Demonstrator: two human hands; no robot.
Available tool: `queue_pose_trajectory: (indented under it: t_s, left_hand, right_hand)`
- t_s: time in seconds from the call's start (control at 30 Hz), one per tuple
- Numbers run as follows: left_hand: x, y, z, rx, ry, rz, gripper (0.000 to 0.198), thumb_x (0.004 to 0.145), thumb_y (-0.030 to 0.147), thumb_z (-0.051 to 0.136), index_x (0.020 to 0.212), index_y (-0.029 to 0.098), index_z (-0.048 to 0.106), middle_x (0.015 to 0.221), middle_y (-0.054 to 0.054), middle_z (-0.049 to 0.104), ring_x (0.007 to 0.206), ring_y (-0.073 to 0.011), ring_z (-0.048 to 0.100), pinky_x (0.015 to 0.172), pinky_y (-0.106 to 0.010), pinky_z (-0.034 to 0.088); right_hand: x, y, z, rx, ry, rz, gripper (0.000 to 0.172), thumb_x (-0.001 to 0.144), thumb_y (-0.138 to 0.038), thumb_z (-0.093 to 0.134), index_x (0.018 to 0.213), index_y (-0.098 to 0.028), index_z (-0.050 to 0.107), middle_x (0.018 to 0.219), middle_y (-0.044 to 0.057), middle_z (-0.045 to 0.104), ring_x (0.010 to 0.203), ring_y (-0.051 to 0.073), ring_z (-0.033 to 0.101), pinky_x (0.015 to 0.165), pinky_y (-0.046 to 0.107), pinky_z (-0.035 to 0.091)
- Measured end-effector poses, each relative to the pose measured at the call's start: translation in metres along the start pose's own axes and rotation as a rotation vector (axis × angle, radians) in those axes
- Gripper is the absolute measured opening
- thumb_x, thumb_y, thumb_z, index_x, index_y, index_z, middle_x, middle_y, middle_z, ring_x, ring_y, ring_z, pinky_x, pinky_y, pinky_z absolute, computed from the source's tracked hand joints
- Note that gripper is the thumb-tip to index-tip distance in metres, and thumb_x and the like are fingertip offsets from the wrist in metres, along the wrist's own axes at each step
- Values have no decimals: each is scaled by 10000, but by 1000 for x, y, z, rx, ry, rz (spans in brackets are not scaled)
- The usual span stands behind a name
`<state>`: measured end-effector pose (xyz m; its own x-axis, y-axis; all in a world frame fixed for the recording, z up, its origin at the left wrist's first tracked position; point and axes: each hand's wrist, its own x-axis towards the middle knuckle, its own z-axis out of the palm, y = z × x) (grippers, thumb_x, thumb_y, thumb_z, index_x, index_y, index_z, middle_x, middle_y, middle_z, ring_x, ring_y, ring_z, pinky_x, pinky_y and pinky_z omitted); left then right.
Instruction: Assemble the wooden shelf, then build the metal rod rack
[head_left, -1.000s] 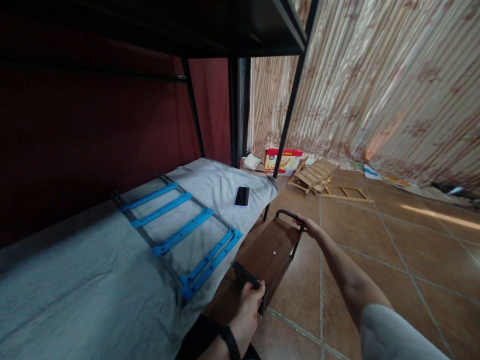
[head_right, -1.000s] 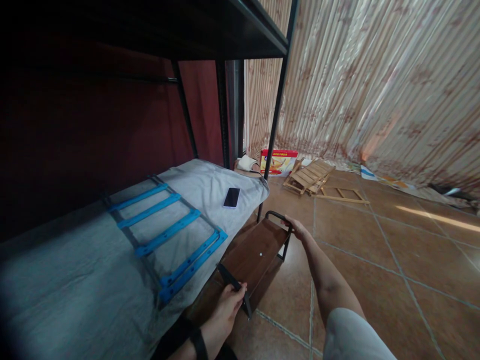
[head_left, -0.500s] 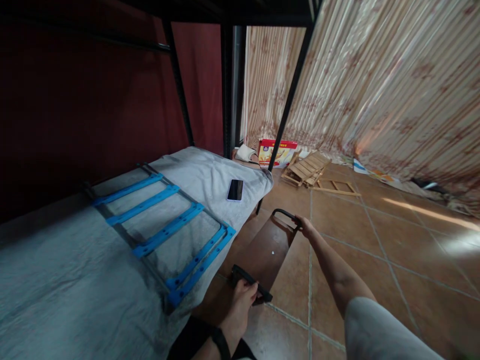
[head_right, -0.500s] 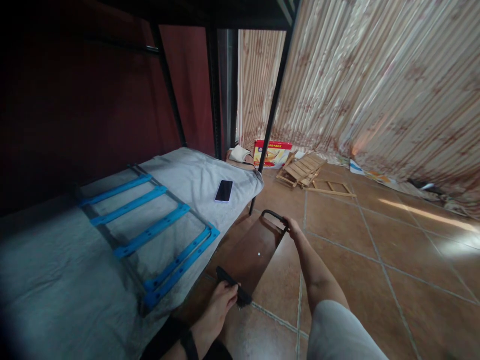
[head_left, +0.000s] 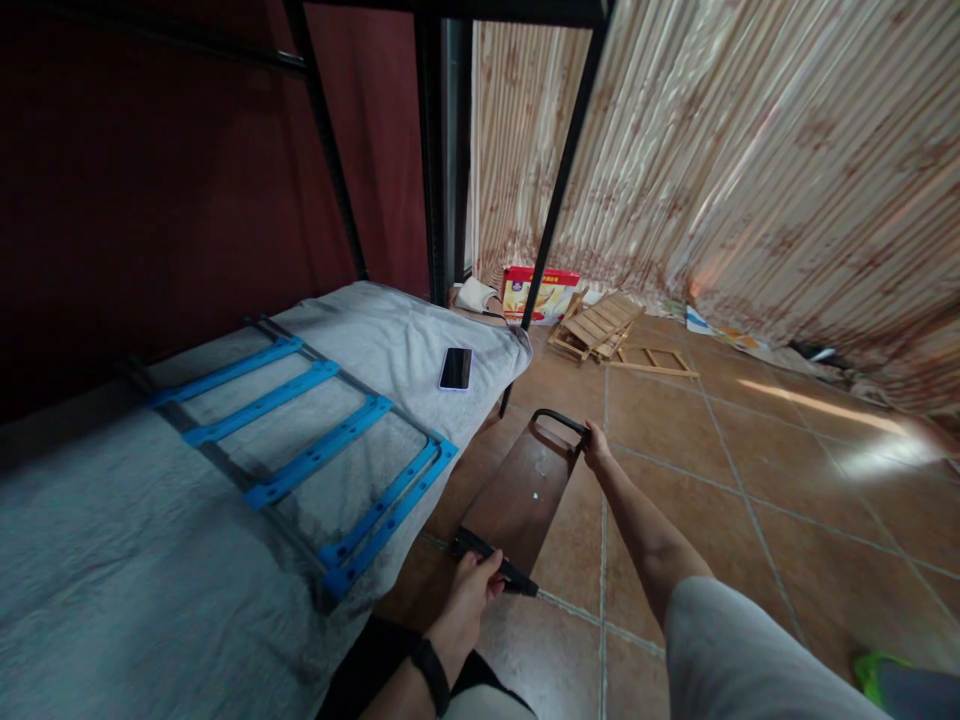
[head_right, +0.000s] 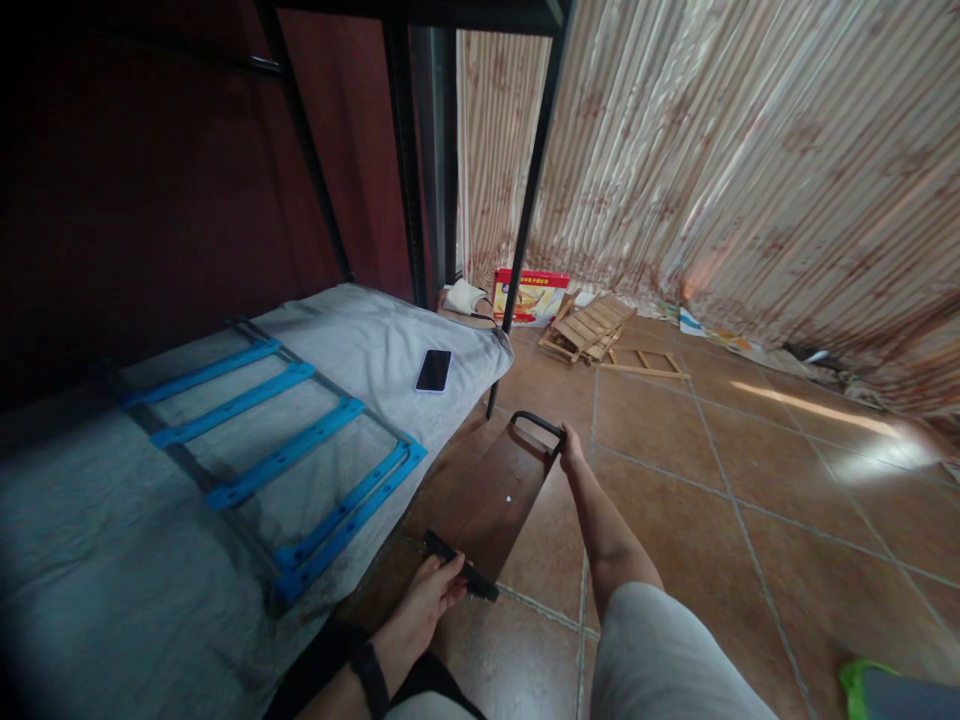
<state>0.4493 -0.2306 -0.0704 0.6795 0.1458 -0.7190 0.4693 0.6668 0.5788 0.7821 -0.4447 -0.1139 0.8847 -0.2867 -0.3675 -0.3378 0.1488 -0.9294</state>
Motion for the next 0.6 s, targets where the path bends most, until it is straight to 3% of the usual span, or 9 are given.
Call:
queue_pose_trajectory:
  t_s: [0.3, 0.43, 0.6]
  left_hand:
    - [-4, 5, -9, 25, 37, -5, 171, 798, 142, 731, 880, 170, 584, 852, -43, 696, 724, -117, 683, 666, -223, 533]
    - [-5, 5, -10, 9, 7, -14, 120, 840, 137, 678, 875, 166, 568, 814, -42, 689, 707, -116, 677, 678, -231, 539]
    - [-7, 5, -14, -10, 23, -56, 109, 855, 135, 661, 857, 164, 556, 831, -57, 705, 726, -127, 690, 685, -239, 545]
  right_hand:
    - [-6, -4, -20, 7, 88, 100, 243, 816, -500, 490, 839, -281, 592, 965, -29, 697, 1032, 208, 580, 856, 356, 378]
    - [-13, -4, -18, 13, 88, 124, 241, 813, -504, 514, 825, -277, 596, 948, -23, 696, 1038, 214, 578, 870, 360, 381]
    - [-23, -2, -11, 28, 76, 124, 232, 816, -492, 526, 807, -269, 590, 854, -12, 682, 941, 209, 602, 779, 319, 422]
